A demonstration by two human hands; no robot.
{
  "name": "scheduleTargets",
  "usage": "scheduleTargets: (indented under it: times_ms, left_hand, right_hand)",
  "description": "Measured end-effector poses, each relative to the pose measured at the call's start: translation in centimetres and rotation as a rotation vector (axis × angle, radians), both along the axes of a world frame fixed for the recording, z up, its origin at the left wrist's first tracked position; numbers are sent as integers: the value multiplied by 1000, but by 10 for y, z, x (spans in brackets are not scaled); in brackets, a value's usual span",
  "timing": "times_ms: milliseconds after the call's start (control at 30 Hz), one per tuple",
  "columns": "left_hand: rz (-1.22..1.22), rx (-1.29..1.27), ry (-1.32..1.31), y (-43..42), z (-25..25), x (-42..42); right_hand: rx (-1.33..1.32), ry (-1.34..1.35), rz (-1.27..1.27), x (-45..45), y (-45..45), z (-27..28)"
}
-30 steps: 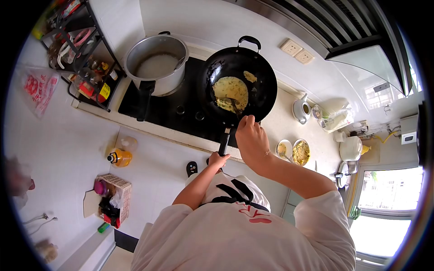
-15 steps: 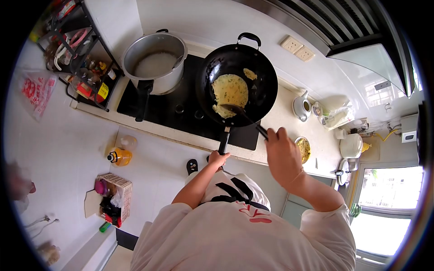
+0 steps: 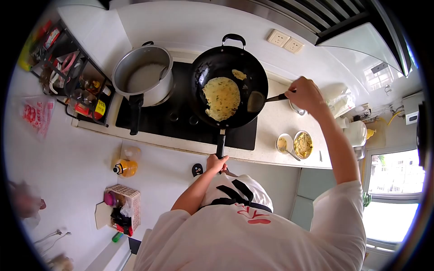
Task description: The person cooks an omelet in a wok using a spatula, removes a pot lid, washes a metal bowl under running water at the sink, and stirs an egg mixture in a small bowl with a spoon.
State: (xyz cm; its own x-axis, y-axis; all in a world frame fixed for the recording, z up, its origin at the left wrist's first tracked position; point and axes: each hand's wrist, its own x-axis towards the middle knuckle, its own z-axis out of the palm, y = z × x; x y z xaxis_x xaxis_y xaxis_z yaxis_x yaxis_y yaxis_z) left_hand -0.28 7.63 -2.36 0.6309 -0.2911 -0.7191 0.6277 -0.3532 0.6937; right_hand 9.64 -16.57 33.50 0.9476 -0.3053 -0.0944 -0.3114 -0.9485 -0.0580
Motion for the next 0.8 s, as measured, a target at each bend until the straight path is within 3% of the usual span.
scheduleTargets:
  times_ms: [167, 467, 567, 700, 800]
  left_hand:
    - [59, 103, -87, -6, 36, -6]
    - [80, 139, -130, -11, 72, -7]
    - [61, 148, -133, -11, 78, -7]
    - [36, 143, -152, -12, 91, -4]
    - [45, 128, -137, -13, 92, -5]
  right_hand:
    - [1, 315, -84, 34, 14, 10]
    - [37, 419, 12, 48, -19, -1]
    - [104, 337, -12, 49, -32, -32]
    - [157, 394, -65, 42, -43, -22]
    - [289, 341, 3, 34, -67, -64]
